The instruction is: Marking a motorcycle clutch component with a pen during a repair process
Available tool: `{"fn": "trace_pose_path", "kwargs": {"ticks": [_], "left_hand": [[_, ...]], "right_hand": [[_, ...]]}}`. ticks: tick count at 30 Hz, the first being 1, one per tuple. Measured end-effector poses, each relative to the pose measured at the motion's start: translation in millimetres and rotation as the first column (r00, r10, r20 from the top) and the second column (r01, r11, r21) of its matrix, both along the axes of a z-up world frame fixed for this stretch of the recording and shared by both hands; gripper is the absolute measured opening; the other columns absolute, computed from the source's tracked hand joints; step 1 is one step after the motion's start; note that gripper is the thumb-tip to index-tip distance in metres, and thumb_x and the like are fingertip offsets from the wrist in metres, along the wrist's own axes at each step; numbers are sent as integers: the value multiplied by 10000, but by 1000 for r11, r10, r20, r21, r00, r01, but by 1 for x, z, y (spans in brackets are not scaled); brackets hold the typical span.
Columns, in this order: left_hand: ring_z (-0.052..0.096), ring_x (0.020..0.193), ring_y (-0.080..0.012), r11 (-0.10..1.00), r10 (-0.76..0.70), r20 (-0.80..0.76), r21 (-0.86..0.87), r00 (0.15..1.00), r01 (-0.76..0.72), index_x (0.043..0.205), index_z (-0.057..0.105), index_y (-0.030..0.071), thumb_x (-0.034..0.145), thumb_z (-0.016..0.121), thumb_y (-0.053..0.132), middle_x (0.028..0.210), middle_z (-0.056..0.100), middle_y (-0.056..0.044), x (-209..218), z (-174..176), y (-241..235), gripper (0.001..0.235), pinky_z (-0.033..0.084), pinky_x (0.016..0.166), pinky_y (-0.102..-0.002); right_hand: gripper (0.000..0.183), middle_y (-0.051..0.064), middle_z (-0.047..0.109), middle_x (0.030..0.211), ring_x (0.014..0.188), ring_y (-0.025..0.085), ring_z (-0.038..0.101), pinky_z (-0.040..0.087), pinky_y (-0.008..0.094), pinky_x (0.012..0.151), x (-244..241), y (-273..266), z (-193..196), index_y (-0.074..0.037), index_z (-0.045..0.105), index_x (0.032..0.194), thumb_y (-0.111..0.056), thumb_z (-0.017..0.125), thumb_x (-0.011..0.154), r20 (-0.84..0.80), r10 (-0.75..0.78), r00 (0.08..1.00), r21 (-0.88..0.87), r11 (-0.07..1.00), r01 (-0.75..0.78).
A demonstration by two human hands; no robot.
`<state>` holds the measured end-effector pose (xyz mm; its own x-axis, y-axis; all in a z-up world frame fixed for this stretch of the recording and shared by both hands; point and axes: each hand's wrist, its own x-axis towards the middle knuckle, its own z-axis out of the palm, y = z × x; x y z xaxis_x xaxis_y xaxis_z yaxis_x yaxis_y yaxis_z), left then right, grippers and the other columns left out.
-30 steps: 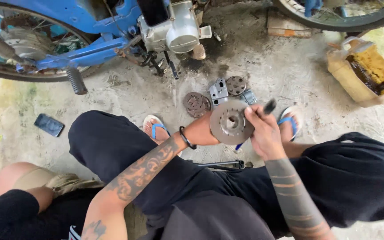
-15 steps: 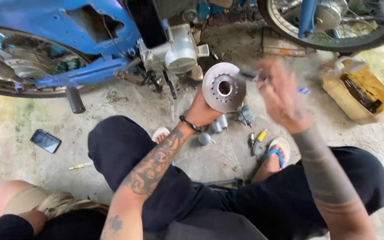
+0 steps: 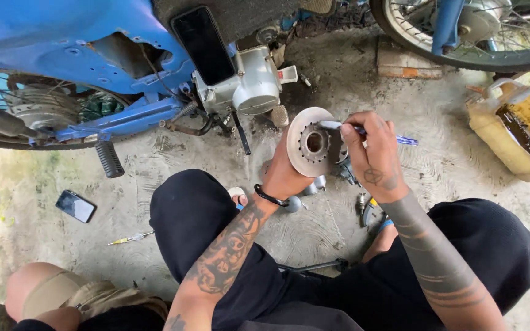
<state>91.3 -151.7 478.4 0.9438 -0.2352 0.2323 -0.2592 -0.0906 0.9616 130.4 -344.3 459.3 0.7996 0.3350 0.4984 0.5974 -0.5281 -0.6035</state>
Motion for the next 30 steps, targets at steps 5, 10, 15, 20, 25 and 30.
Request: {"fn": "trace_pose_path", "kwargs": {"ticks": [5, 10, 15, 20, 25, 30], "left_hand": [[620, 1248, -388, 999, 48, -41, -18, 998, -49, 1377, 537, 165, 815, 799, 208, 1280, 640, -132, 3, -6, -1, 622, 522, 1059, -527], [638, 1247, -347, 991, 128, -61, -29, 990, -130, 1373, 547, 203, 820, 803, 248, 1272, 658, -92, 2, -6, 0, 611, 542, 1056, -494], [609, 1264, -409, 981, 194, -51, -6, 980, -194, 1426, 506, 225, 784, 809, 260, 1320, 622, -135, -2, -10, -3, 711, 525, 1073, -544], [550, 1223, -579, 973, 231, -26, 39, 973, -230, 1460, 452, 199, 779, 757, 214, 1316, 564, -259, -7, 3, -9, 746, 509, 1022, -689], [555, 1190, -602, 963, 256, -60, 103, 965, -249, 1471, 400, 150, 732, 739, 203, 1347, 542, -275, -9, -8, -5, 815, 524, 952, -724], [540, 1161, -657, 965, 252, -52, 94, 966, -246, 1482, 369, 103, 753, 701, 167, 1324, 547, -312, -10, 0, -7, 803, 510, 906, -784]], "right_hand": [[55, 63, 690, 1005, 843, 310, 634, 435, 396, 789, 2, -7, -1, -107, 641, 1088, -145, 678, 1075, 24, -46, 999, -29, 998, 47], [39, 89, 684, 922, 784, 331, 633, 451, 396, 756, -5, 5, 6, -77, 635, 1047, -90, 664, 1071, 8, -16, 1000, 54, 998, 15], [58, 85, 683, 903, 740, 253, 605, 468, 339, 741, -3, 1, -6, -58, 639, 1057, -42, 612, 1106, -29, -18, 999, 147, 989, 22], [90, 91, 665, 843, 696, 220, 608, 473, 331, 709, -6, 7, 6, -43, 629, 998, -22, 632, 1085, -41, 66, 997, 222, 973, -55], [83, 81, 686, 847, 743, 275, 600, 437, 382, 819, -5, 6, -11, -69, 680, 984, -90, 752, 1020, -28, -22, 999, 150, 988, 26], [78, 81, 691, 860, 753, 281, 622, 432, 386, 819, -1, 2, -13, -65, 668, 1007, -94, 728, 1047, 8, -38, 999, 117, 992, 36]]}}
